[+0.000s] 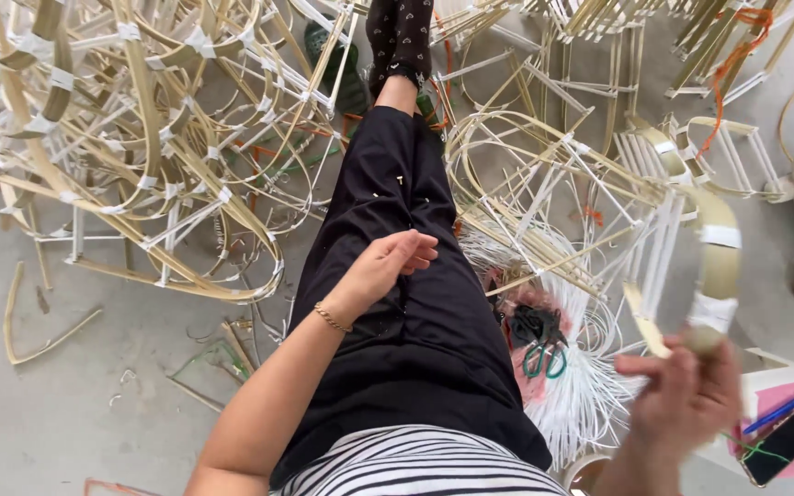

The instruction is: Assembling wooden or bamboo frame components by binding them with white strips and trimming excess with a wire cutter.

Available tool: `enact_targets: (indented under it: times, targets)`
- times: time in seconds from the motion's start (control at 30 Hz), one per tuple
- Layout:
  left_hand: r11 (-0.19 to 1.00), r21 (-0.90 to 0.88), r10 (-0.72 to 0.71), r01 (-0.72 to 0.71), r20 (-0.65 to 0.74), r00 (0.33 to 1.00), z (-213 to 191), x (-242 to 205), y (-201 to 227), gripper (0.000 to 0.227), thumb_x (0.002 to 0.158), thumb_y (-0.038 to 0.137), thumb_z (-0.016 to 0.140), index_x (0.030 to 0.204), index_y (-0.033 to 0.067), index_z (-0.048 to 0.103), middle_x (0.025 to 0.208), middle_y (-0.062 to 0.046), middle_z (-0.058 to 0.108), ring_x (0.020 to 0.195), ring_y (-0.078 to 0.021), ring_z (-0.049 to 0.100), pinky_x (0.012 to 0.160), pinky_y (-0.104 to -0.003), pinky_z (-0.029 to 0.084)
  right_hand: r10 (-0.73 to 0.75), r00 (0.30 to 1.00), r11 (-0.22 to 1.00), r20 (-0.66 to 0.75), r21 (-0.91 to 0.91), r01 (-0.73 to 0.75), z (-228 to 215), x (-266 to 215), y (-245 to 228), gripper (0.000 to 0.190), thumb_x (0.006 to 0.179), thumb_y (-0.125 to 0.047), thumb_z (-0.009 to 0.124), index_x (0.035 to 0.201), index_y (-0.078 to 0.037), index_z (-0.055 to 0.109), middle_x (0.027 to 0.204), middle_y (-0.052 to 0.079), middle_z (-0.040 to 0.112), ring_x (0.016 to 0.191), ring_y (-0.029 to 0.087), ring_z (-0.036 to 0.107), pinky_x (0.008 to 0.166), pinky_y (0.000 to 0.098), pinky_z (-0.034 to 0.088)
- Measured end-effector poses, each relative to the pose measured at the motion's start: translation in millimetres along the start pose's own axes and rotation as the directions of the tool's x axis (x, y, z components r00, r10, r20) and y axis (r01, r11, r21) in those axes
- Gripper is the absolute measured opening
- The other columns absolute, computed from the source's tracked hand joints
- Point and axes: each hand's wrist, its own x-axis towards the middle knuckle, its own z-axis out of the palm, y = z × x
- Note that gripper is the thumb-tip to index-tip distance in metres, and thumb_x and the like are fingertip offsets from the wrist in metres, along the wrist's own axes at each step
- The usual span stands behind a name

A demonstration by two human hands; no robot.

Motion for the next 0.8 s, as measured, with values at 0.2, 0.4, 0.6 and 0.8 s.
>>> enact_targets:
  times: [0.2,0.4,0.6,0.8]
  targets:
    - [0.998,-0.037,-0.054,0.054,0.001,0.999,1,-15,14,0.058,0.107,0.049,0.036,0.127,0.0061,0.069,0.115,-0.007,0.076,0.106,-0.0174,0.072,0.093,-0.033,0.056,-0.100,0.952,0.975,0.290,-0.162,0.151,-22,-31,24,0.027,0.099,-0.015,0.069,0.110,0.008,0.062,0.085,0.013,0.064,0.060,0.023,0.065,0.057,0.0378,0.057]
    - [0.998,-0.050,-0.026,0.028,0.046,0.999,-4,-24,14,0.059,0.107,0.050,0.037,0.126,0.0040,0.069,0.114,-0.009,0.075,0.103,-0.0195,0.072,0.092,-0.035,0.056,0.070,0.956,0.993,0.284,-0.111,-0.039,36,36,-36,0.024,0.099,-0.002,0.063,0.122,0.006,0.060,0.101,0.007,0.068,0.071,0.015,0.072,0.064,0.0304,0.061]
    - [0.968,-0.251,0.001,0.001,0.005,1.000,-18,-49,34,0.066,0.105,0.055,0.037,0.129,0.0002,0.066,0.115,-0.012,0.075,0.106,-0.0228,0.072,0.092,-0.038,0.058,-0.191,0.767,0.878,0.612,-0.243,0.413,52,31,-39,0.007,0.095,-0.007,0.067,0.089,-0.004,0.066,0.084,0.008,0.070,0.073,0.019,0.072,0.066,0.0306,0.058]
    - [0.725,-0.688,0.078,0.031,0.127,0.989,-39,-66,75,0.075,0.100,0.063,0.030,0.134,0.0039,0.061,0.112,-0.015,0.074,0.094,-0.0264,0.075,0.081,-0.042,0.060,-0.284,0.204,0.627,0.937,0.021,0.779,137,-9,-35,0.019,0.082,-0.018,0.079,0.099,-0.014,0.072,0.099,0.003,0.068,0.089,0.026,0.068,0.077,0.0377,0.055]
